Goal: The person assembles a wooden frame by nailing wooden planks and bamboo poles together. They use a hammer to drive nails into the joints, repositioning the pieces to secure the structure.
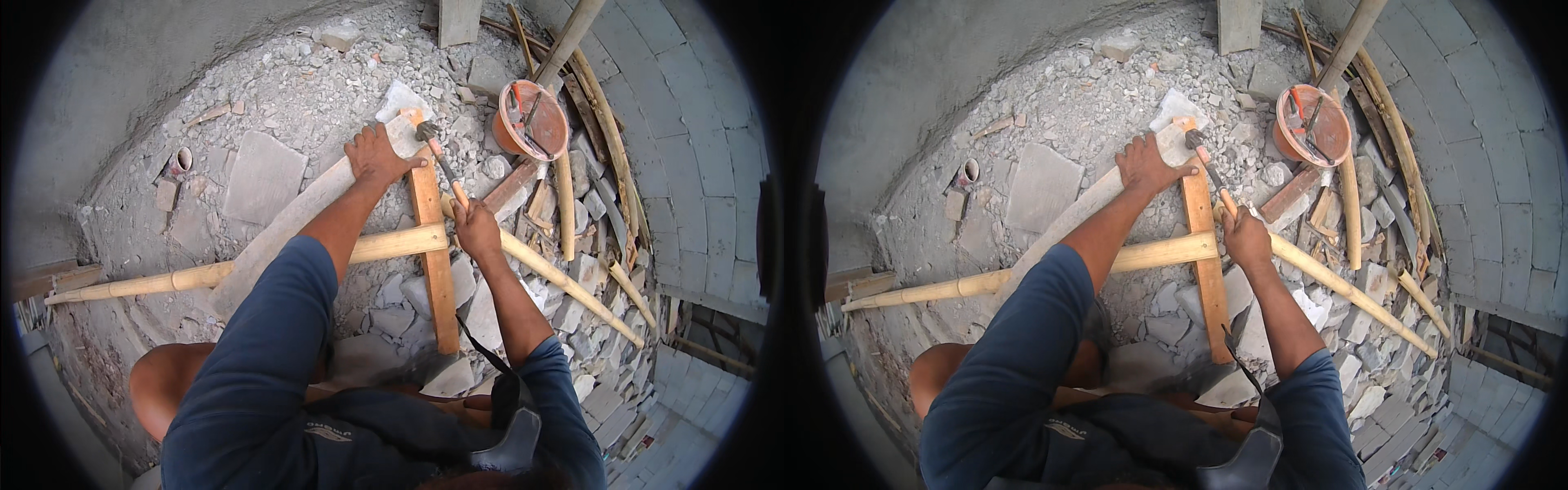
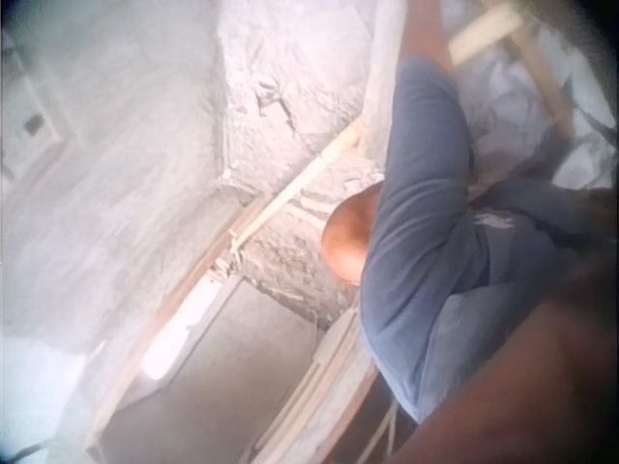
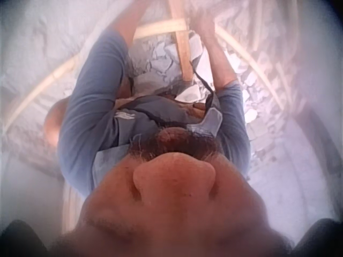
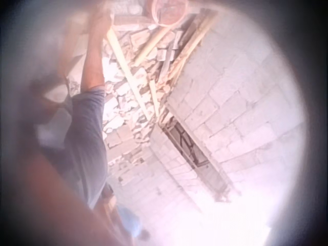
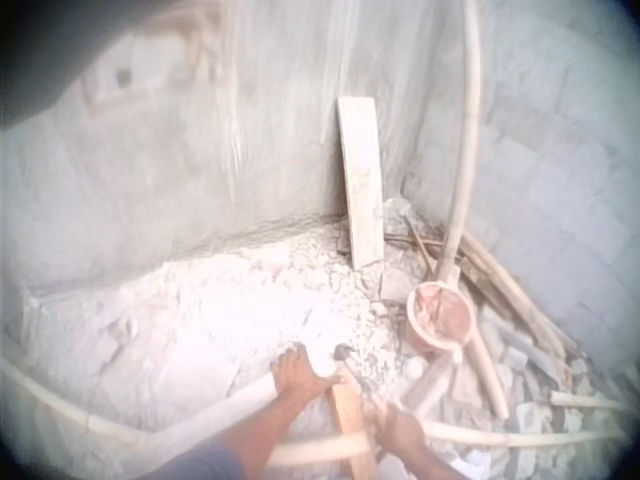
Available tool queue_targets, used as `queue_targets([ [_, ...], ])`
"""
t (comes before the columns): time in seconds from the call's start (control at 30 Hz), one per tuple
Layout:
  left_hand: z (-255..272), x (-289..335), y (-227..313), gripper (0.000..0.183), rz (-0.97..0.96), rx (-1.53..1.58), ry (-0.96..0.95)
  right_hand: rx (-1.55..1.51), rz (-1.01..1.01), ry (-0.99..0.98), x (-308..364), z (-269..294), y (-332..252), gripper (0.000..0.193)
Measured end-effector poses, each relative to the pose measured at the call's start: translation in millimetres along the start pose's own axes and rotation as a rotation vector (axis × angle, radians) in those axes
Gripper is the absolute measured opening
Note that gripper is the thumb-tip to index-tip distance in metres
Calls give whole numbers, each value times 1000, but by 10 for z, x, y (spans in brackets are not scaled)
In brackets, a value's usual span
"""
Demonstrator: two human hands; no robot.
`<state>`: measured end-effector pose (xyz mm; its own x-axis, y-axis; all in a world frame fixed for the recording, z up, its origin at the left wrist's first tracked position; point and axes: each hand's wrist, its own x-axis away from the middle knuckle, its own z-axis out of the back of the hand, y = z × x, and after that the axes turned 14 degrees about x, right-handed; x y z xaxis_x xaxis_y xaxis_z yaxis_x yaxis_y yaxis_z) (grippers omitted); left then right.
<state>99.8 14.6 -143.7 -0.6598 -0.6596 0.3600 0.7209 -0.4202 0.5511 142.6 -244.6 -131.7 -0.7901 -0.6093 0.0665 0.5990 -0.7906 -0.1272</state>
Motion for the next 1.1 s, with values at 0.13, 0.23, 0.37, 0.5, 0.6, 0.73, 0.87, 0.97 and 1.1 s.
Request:
queue_targets([
  [0.13,26,-23,-74,136,14,-34,50,-267,-118,4,-70,435,-192,48],
  [0.23,-7,-43,-98,135,1,-56,86,-597,-38,406,-36,887,-502,36],
  [0.37,1,26,35,132,-9,-23,11,-230,-40,135,-2,-131,52,38],
  [0.5,12,0,-55,131,24,-82,55,-242,-147,-71,-167,262,-135,43],
  [0.6,-39,-30,-69,133,9,-77,95,-482,-118,172,-84,402,-350,46],
  [0.73,-35,8,80,134,0,-65,39,-244,-90,-8,-147,-26,-41,49],
  [0.87,17,-2,-68,136,17,-91,94,-291,-159,-110,-200,452,-410,54],
  [0.97,-69,0,35,136,-8,-69,64,-399,-182,-40,-91,97,-198,59],
  [1.1,-11,-36,19,139,14,-92,52,-207,-123,-165,-362,226,-119,54],
])
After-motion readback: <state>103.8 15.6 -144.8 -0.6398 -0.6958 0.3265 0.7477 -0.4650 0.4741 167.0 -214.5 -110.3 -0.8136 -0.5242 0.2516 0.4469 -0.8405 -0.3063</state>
